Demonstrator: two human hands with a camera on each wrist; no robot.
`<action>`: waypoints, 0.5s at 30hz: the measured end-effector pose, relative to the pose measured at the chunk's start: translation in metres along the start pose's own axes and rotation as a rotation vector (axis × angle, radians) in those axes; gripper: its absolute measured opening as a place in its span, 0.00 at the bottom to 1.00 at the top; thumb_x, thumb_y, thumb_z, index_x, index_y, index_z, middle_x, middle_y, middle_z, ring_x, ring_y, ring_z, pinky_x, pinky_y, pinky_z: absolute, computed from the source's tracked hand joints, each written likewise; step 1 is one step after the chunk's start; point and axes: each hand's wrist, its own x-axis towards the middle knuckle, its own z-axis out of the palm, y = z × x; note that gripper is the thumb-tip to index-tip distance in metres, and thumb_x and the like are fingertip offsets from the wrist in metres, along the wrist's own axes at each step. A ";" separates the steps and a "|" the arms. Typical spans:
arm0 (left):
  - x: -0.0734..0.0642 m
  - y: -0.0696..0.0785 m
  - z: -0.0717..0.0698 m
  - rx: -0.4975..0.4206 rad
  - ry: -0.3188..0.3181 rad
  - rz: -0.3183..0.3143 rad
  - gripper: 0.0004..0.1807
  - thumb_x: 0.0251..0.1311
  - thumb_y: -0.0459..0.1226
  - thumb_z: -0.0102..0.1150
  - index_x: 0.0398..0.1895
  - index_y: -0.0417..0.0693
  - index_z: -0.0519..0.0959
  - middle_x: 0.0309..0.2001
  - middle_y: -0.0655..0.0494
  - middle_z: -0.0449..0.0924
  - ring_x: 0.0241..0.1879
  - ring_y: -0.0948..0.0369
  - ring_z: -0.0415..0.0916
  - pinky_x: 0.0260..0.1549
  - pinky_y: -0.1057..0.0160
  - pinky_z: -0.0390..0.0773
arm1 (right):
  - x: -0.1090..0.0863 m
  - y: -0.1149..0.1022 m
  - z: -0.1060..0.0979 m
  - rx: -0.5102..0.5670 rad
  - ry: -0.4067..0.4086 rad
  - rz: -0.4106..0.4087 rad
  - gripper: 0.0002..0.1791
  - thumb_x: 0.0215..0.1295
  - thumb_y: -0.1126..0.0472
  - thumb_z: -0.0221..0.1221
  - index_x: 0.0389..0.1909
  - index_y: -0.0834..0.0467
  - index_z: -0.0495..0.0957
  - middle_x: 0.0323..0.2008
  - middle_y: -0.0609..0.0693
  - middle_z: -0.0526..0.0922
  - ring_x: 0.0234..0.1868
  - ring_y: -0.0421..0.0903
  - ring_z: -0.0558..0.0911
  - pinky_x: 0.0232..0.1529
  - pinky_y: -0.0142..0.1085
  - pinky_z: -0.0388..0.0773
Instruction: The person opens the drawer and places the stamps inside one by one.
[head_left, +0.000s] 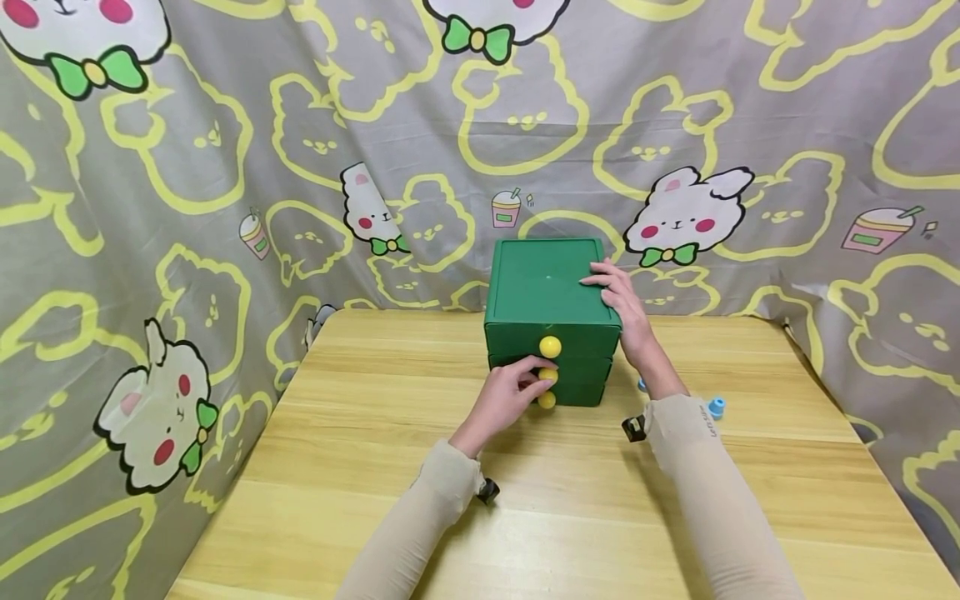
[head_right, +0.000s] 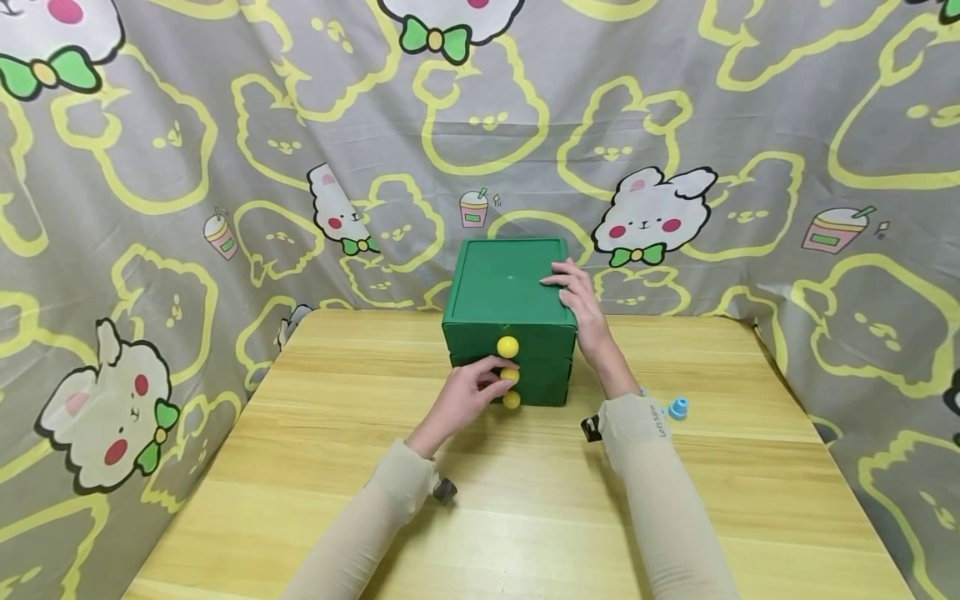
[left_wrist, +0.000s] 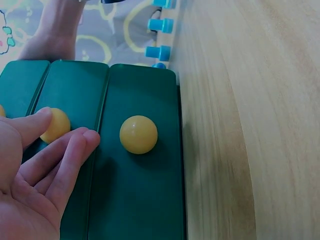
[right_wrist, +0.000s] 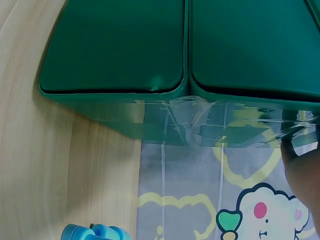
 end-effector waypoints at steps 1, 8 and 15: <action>0.000 0.000 0.000 0.000 0.001 0.002 0.12 0.72 0.45 0.62 0.55 0.58 0.84 0.36 0.52 0.89 0.33 0.52 0.86 0.27 0.68 0.77 | 0.000 0.000 0.000 -0.002 0.001 0.002 0.23 0.79 0.63 0.38 0.61 0.71 0.76 0.78 0.58 0.60 0.85 0.47 0.41 0.83 0.52 0.32; -0.002 0.001 0.001 0.007 0.005 -0.003 0.13 0.73 0.45 0.61 0.57 0.58 0.84 0.38 0.51 0.89 0.34 0.54 0.87 0.28 0.69 0.78 | -0.001 0.001 0.000 -0.019 -0.003 -0.007 0.23 0.79 0.62 0.39 0.61 0.70 0.76 0.77 0.57 0.61 0.85 0.46 0.41 0.82 0.51 0.32; -0.003 0.002 0.001 0.022 0.014 0.014 0.13 0.73 0.46 0.61 0.57 0.58 0.84 0.39 0.52 0.89 0.36 0.59 0.87 0.31 0.69 0.80 | 0.000 0.000 -0.001 -0.023 -0.001 -0.015 0.23 0.79 0.62 0.40 0.61 0.70 0.77 0.77 0.57 0.61 0.85 0.45 0.41 0.82 0.51 0.33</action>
